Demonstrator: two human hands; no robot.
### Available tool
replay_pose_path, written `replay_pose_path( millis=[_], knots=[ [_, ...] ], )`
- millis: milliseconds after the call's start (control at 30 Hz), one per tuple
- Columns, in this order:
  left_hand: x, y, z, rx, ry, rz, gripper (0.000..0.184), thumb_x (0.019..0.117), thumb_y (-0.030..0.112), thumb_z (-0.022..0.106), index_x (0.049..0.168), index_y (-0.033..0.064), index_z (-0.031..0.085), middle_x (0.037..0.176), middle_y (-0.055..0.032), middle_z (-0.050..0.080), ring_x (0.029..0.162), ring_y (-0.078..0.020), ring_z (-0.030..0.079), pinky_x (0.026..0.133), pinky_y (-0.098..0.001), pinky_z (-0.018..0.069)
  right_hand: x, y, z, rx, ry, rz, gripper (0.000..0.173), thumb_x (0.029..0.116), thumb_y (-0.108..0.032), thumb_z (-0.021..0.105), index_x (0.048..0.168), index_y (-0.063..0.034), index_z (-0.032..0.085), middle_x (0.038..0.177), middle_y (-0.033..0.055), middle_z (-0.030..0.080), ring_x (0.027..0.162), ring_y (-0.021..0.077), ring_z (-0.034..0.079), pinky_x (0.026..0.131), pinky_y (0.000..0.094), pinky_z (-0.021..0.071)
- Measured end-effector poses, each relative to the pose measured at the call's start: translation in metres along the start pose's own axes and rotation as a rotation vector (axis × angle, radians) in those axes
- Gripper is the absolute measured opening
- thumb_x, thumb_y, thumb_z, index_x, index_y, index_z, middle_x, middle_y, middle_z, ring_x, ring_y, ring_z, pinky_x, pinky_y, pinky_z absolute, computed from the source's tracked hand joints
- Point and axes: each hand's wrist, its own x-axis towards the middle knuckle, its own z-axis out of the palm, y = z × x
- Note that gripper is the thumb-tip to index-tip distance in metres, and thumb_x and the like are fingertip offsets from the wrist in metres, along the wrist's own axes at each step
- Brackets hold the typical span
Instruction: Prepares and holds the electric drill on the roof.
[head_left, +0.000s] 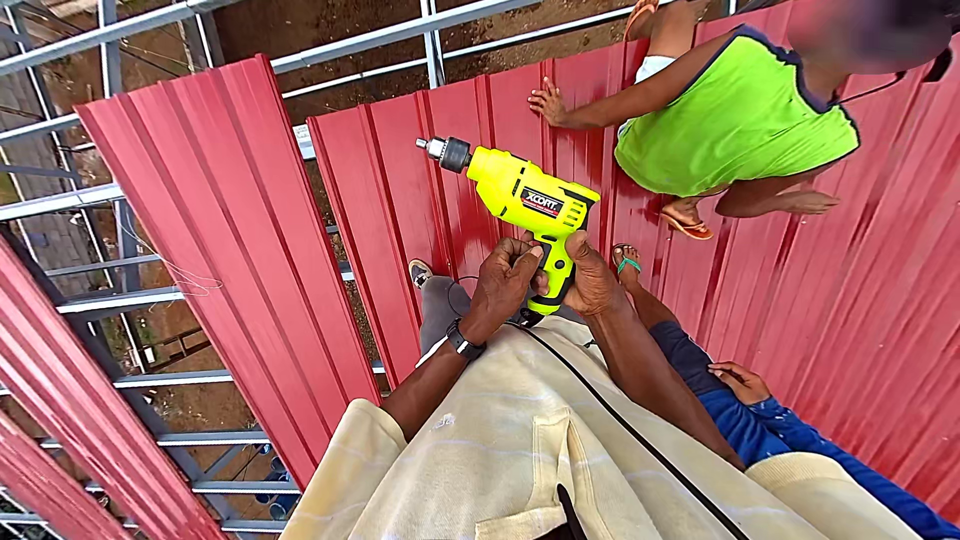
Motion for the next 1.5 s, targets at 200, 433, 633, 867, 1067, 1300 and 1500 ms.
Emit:
replay_pose_path(
  millis=[200,433,633,867,1067,1300,1500],
  knots=[
    [-0.004,-0.009,-0.009,-0.027,0.037,-0.003,0.035,0.1115,0.029,0.041,0.118,-0.0005,0.059,0.084,-0.0134,0.066,0.07,-0.0212,0.065,0.068,-0.0352,0.0579,-0.001,0.001,-0.004,-0.029,0.005,-0.009,0.062,0.0943,-0.057,0.066,0.134,-0.0119,0.055,0.103,0.0156,0.066,0.062,0.0195,0.063,0.058,0.0347,0.0596],
    [-0.003,-0.014,-0.016,0.013,0.085,-0.015,0.048,0.112,0.039,0.033,0.114,0.0013,0.063,0.082,-0.0098,0.062,0.07,-0.0196,0.063,0.068,-0.0352,0.0579,0.0,0.003,-0.006,0.025,-0.009,0.005,0.057,0.0937,-0.056,0.068,0.127,-0.0109,0.058,0.094,0.0131,0.064,0.061,0.0201,0.062,0.058,0.0355,0.0588],
    [-0.003,-0.013,-0.018,0.02,0.09,0.006,0.048,0.1122,0.037,0.031,0.114,0.0008,0.063,0.083,-0.0097,0.061,0.07,-0.0193,0.062,0.067,-0.0345,0.0575,0.001,0.009,-0.006,0.062,-0.006,0.028,0.053,0.0937,-0.053,0.069,0.124,-0.0109,0.06,0.088,0.0118,0.064,0.058,0.02,0.061,0.055,0.0357,0.0576],
    [-0.005,-0.011,-0.019,0.018,0.107,-0.002,0.046,0.1119,0.038,0.034,0.12,0.0024,0.062,0.086,-0.0096,0.062,0.072,-0.0192,0.062,0.069,-0.0342,0.0577,-0.001,0.009,-0.012,0.045,-0.001,0.033,0.055,0.0943,-0.055,0.068,0.126,-0.0101,0.06,0.097,0.0129,0.065,0.061,0.0193,0.063,0.057,0.0346,0.0593],
    [-0.002,-0.011,-0.02,0.035,0.116,-0.011,0.045,0.1119,0.036,0.035,0.127,0.0028,0.061,0.087,-0.0095,0.064,0.071,-0.019,0.063,0.068,-0.034,0.0572,-0.004,0.009,-0.011,0.025,0.01,0.038,0.057,0.0936,-0.056,0.068,0.127,-0.01,0.06,0.1,0.0135,0.065,0.062,0.0193,0.063,0.057,0.0348,0.059],
    [-0.004,-0.007,-0.015,0.083,0.1,0.004,0.022,0.1068,0.025,0.055,0.113,0.0054,0.063,0.084,-0.0081,0.062,0.066,-0.0164,0.059,0.06,-0.0295,0.0529,-0.004,0.008,-0.009,-0.006,0.046,0.02,0.062,0.094,-0.057,0.067,0.133,-0.0109,0.056,0.102,0.0152,0.066,0.061,0.0187,0.063,0.057,0.0343,0.0597],
    [-0.004,-0.005,-0.008,0.151,0.05,-0.042,0.022,0.102,0.023,0.065,0.112,0.0038,0.067,0.083,-0.0093,0.068,0.067,-0.016,0.062,0.061,-0.0286,0.0525,-0.004,0.007,-0.009,-0.035,0.061,0.027,0.063,0.0931,-0.058,0.067,0.135,-0.0127,0.056,0.099,0.0139,0.066,0.062,0.0189,0.064,0.057,0.0348,0.0598]
  ],
)
